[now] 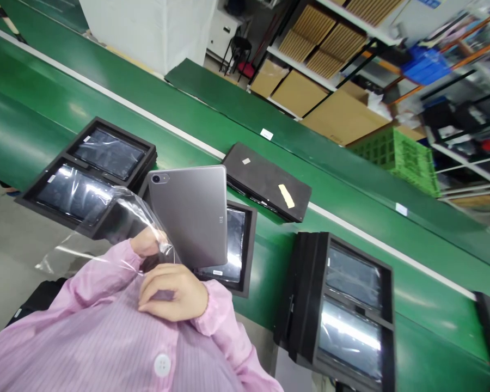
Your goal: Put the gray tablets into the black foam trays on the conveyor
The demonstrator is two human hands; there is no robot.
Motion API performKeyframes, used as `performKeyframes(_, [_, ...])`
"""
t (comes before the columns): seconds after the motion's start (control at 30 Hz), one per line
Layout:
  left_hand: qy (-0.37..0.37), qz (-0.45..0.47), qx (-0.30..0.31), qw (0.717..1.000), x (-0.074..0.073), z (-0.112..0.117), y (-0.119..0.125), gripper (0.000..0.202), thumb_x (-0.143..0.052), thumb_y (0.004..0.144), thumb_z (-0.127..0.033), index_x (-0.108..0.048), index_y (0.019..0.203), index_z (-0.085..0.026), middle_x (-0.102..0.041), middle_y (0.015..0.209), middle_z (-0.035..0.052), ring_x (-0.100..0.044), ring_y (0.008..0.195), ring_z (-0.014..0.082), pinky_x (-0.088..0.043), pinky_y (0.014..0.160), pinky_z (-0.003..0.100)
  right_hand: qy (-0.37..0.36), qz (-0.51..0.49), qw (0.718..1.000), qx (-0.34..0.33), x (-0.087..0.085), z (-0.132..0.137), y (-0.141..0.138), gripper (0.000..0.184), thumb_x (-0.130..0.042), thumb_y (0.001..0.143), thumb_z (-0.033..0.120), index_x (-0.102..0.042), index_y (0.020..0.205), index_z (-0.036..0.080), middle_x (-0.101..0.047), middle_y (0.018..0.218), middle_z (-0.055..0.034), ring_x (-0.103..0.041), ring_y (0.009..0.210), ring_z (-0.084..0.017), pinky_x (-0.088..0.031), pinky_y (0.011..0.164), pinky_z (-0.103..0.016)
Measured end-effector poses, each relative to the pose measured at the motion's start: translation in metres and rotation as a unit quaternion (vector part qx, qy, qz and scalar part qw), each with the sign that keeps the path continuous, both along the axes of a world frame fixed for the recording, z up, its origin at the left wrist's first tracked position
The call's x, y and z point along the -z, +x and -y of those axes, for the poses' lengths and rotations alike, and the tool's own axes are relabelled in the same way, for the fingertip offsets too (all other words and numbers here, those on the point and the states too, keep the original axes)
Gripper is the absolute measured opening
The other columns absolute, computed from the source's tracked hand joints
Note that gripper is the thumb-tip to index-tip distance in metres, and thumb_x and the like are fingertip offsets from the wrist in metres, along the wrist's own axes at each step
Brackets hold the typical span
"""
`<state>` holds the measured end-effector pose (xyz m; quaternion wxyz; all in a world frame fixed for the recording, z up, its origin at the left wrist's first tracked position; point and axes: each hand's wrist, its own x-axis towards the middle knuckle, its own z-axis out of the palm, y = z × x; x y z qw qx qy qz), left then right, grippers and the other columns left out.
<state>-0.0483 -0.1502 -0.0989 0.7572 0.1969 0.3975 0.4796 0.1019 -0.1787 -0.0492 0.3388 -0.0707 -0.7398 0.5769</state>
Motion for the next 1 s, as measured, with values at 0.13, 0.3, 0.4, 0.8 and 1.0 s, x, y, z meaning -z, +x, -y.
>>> performKeyframes(0.13, [-0.028,0.020,0.013,0.999,-0.007,0.001,-0.003,0.016,-0.060,0.042,-0.006,-0.062,0.055,-0.015,-0.062,0.051,-0.0011,-0.057,0.049,0.0133,-0.044,0.049,0.025,-0.092,-0.008,0.959,0.267,-0.012,0.000,0.028,0.008,-0.070,0.088,0.020,-0.069,0.081,0.023,-0.075,0.083,-0.0036,-0.074,0.078,-0.018,-0.063,0.072,-0.031])
performKeyframes(0.3, [-0.075,0.036,-0.004,0.997,-0.002,0.000,-0.010,0.022,-0.057,0.042,-0.005,-0.064,0.060,-0.015,-0.063,0.053,-0.0004,-0.068,0.061,0.0211,-0.057,0.064,0.035,-0.160,0.002,0.789,0.593,0.004,-0.011,0.067,0.011,-0.072,0.086,0.030,-0.065,0.083,0.021,-0.073,0.089,-0.0054,-0.074,0.084,-0.020,-0.064,0.072,-0.036])
performKeyframes(0.4, [-0.092,0.028,-0.006,0.995,0.005,-0.001,-0.015,0.008,-0.062,0.051,-0.009,-0.062,0.056,-0.015,-0.064,0.054,0.0029,-0.072,0.072,0.0268,-0.059,0.075,0.043,-0.189,0.068,0.772,0.604,0.019,-0.020,0.083,0.034,-0.073,0.082,0.042,-0.068,0.107,0.020,-0.073,0.113,-0.0116,-0.070,0.109,-0.026,-0.060,0.090,-0.043])
performKeyframes(0.8, [-0.110,-0.134,-0.085,0.981,0.031,0.008,-0.024,0.048,-0.074,0.078,-0.037,-0.063,0.123,-0.025,-0.055,0.148,0.0110,-0.050,0.139,0.0260,-0.053,0.098,0.037,-0.236,0.203,0.843,0.439,0.021,-0.021,0.030,0.037,-0.061,0.084,0.030,-0.070,0.119,0.021,-0.076,0.113,-0.0082,-0.074,0.101,-0.026,-0.058,0.095,-0.044])
performKeyframes(1.0, [-0.064,-0.160,-0.048,0.984,0.015,0.038,-0.066,0.064,-0.068,0.078,-0.060,-0.059,0.133,-0.027,-0.062,0.141,0.0085,-0.060,0.127,0.0293,-0.055,0.094,0.039,-0.138,0.189,0.944,0.233,0.017,0.012,-0.016,0.043,-0.066,0.083,0.027,-0.069,0.126,0.027,-0.077,0.111,-0.0054,-0.076,0.092,-0.020,-0.064,0.078,-0.032])
